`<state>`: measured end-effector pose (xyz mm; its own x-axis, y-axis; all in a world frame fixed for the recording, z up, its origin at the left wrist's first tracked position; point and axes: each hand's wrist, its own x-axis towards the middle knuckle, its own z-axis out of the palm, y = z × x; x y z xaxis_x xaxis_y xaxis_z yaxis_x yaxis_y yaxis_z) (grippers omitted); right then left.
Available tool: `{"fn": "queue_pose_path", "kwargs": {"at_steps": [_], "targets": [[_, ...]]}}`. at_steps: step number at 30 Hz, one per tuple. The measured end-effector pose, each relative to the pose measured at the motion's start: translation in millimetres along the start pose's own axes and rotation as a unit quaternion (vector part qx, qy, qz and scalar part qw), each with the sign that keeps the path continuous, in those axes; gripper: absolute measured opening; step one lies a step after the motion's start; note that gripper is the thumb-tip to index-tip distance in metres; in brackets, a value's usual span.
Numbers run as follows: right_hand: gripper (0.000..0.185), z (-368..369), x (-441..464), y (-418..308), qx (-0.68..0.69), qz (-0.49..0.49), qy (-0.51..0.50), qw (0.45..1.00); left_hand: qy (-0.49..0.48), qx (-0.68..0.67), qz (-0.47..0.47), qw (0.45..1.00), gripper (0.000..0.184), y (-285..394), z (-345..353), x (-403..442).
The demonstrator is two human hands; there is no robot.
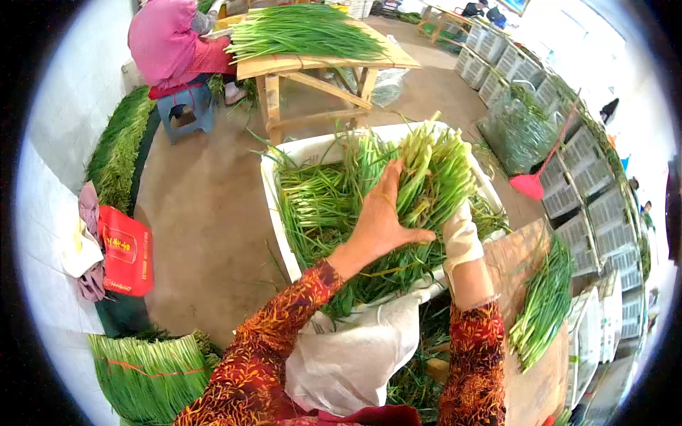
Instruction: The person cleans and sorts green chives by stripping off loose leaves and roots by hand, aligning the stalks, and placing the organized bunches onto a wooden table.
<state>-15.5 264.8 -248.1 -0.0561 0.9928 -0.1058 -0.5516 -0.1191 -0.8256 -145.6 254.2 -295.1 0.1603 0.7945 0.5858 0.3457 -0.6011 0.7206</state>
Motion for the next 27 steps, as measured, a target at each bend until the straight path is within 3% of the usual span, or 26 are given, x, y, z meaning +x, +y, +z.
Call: {"fn": "queue_pose_path", "kwargs": {"at_steps": [5,7,8,9,10,12,14,15,17,19,21,22,23,24,25,26,27], "targets": [[0.043,25,-49,10,-0.053,-0.082,-0.077,0.992,0.08,-0.136,-0.015,0.987,0.103,46,-3,-24],[0.037,45,-65,13,0.005,-0.039,-0.053,0.998,0.079,-0.249,-0.046,0.964,0.104,52,-7,-35],[0.039,51,-73,15,-0.112,-0.092,-0.061,0.987,0.07,-0.207,-0.006,0.976,0.089,43,-11,-43],[0.04,58,-80,16,-0.228,-0.144,-0.072,0.96,0.064,-0.164,0.036,0.984,0.075,33,-15,-52],[0.047,57,-84,26,-0.447,-0.285,-0.033,0.848,0.061,-0.122,0.078,0.988,0.061,24,-20,-61],[0.051,66,-101,40,-0.485,-0.323,-0.048,0.811,0.043,0.136,0.105,0.984,0.052,-4,-33,-74],[0.048,72,-122,49,-0.54,-0.414,-0.059,0.73,0.028,0.002,-0.003,1.0,0.046,-42,-36,-97],[0.048,71,-134,47,-0.534,-0.413,-0.062,0.735,0.031,-0.064,-0.057,0.996,0.044,-60,-38,-108],[0.047,58,-152,32,-0.359,-0.265,-0.119,0.887,0.082,-0.173,0.012,0.982,0.049,30,-71,-86],[0.047,32,-154,17,-0.263,-0.165,-0.008,0.951,0.06,-0.142,-0.023,0.988,0.049,38,-81,-94],[0.044,12,-138,8,-0.318,-0.253,0.049,0.913,-0.002,-0.256,-0.124,0.959,0.053,42,-79,-103],[0.044,19,-125,13,-0.259,-0.288,0.061,0.92,0.041,-0.258,-0.052,0.964,0.043,53,-71,-101],[0.042,27,-118,17,-0.201,-0.252,0.045,0.946,0.031,-0.26,-0.047,0.964,0.043,48,-66,-106],[0.054,37,-120,24,-0.205,-0.229,0.004,0.952,-0.01,-0.063,0.031,0.997,0.049,35,-60,-116],[0.054,40,-125,32,-0.203,-0.242,-0.09,0.944,-0.049,0.134,0.111,0.984,0.056,37,-57,-120],[0.052,34,-123,51,-0.21,-0.231,-0.078,0.947,-0.029,0.246,0.197,0.949,0.063,40,-54,-124],[0.049,28,-122,70,-0.216,-0.221,-0.066,0.949,-0.036,0.257,0.214,0.942,0.062,47,-52,-127]]}}
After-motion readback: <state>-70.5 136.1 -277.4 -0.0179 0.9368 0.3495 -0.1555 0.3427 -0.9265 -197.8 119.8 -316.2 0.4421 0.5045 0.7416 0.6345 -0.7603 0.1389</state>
